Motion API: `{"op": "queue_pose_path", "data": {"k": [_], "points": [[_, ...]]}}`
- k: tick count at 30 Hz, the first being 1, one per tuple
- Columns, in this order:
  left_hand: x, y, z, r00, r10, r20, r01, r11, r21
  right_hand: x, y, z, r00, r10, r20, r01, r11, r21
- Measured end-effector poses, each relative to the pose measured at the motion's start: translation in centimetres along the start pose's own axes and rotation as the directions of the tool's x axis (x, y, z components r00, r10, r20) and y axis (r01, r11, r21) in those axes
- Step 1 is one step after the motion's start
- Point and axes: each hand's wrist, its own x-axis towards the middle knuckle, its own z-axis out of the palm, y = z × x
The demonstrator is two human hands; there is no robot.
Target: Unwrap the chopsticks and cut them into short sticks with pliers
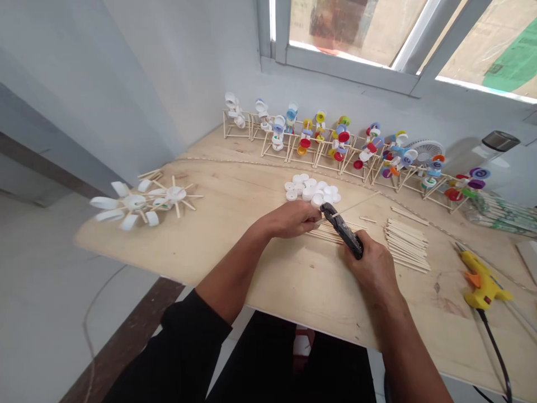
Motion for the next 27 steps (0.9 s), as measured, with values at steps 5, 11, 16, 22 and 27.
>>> {"op": "queue_pose_path", "data": {"k": [5,11,16,22,27], "points": [[-0.1,-0.1,0.0,1.0,0.019,-0.008,-0.019,0.999,-0.04,-0.1,-0.2,-0.1,1.0,0.005,0.006,-0.005,1.0,-0.004],[0.0,-0.6,0.2,0.999,0.043,-0.014,-0.044,0.994,-0.098,0.2,0.0,0.1,0.997,0.057,0.044,-0.056,0.998,-0.019],[0.1,-0.7,0.2,0.999,0.039,-0.006,-0.039,0.979,-0.201,0.1,-0.2,-0.1,0.995,0.076,0.064,-0.074,0.997,-0.038],[0.2,-0.9,0.4,1.0,0.014,0.001,-0.013,0.953,-0.304,0.1,-0.2,-0.2,0.993,0.099,0.069,-0.097,0.995,-0.024],[0.4,-0.9,0.6,1.0,-0.021,-0.011,0.016,0.938,-0.345,0.1,-0.2,-0.3,0.99,0.13,0.062,-0.129,0.992,-0.01]]}}
